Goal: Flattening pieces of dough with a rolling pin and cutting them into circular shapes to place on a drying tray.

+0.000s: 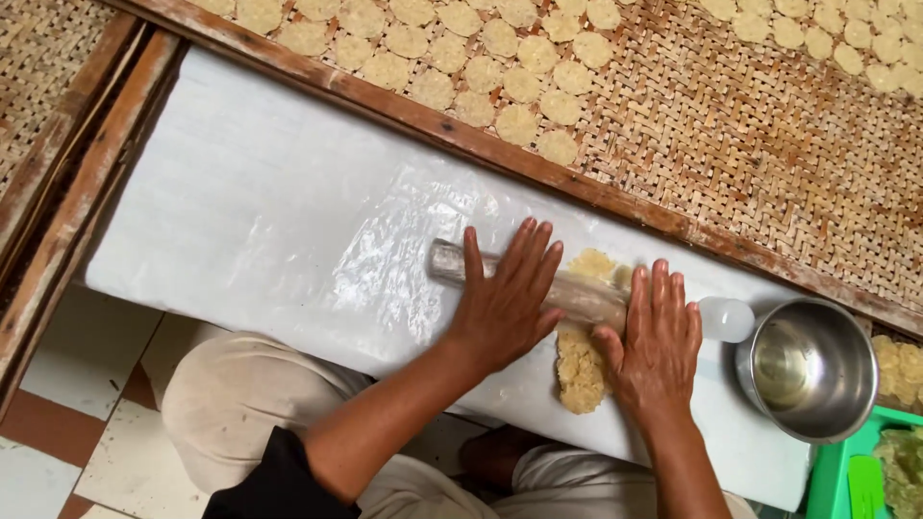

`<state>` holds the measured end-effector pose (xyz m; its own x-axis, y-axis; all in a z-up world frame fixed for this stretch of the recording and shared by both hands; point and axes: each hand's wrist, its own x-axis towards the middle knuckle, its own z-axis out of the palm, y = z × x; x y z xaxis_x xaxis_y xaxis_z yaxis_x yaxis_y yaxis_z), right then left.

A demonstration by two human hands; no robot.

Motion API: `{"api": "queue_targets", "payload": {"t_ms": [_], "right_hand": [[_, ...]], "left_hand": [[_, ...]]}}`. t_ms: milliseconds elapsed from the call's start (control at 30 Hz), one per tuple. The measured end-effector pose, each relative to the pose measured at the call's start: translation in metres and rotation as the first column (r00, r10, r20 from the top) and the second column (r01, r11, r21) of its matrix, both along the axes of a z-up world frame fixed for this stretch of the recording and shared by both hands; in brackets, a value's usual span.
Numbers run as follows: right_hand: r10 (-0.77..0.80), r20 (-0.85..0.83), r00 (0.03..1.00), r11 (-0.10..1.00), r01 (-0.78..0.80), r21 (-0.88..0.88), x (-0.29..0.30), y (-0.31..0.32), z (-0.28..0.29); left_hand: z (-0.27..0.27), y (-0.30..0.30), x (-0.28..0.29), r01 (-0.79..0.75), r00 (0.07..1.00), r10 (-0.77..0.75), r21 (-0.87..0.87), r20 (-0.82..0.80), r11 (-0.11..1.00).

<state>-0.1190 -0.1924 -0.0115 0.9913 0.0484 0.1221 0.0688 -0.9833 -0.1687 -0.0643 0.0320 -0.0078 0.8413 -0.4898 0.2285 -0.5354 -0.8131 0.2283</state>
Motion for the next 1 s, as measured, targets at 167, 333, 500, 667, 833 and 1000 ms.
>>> {"api": "queue_targets", "payload": {"t_ms": [167, 333, 500, 667, 833, 1000], "right_hand": [[0.04, 0.082, 0.996, 0.999, -0.04, -0.01, -0.025, 0.006, 0.003], [0.018, -0.12, 0.993, 0.998, -0.025, -0.055, -0.02, -0.002, 0.017], [0.103, -0.111, 0.989, 0.994, -0.105, -0.016, 0.005, -0.017, 0.069], [0.029, 0.115, 0.993, 0.999, -0.033, 0.034, -0.006, -0.028, 0.091], [-0.021, -0.181, 0.983, 0.994, 0.04, 0.106, -0.023, -0.032, 0.035], [0.001, -0.1, 0.995, 0.999, 0.004, 0.05, -0.021, -0.028, 0.013]], "left_hand": [[-0.006, 0.012, -0.027, 0.028, 0.999, -0.028, 0.009, 0.036, 1.0], [-0.009, 0.022, -0.018, 0.165, 0.986, -0.168, 0.109, 0.02, 0.98], [0.025, 0.014, 0.025, 0.253, 0.966, -0.255, 0.041, 0.033, 0.967], [0.06, -0.002, 0.042, 0.314, 0.931, -0.288, -0.091, 0.223, 0.945], [-0.003, -0.001, 0.029, 0.365, 0.928, -0.36, -0.041, 0.095, 0.93], [0.0, 0.003, 0.027, 0.34, 0.929, -0.351, -0.101, -0.12, 0.935]]}}
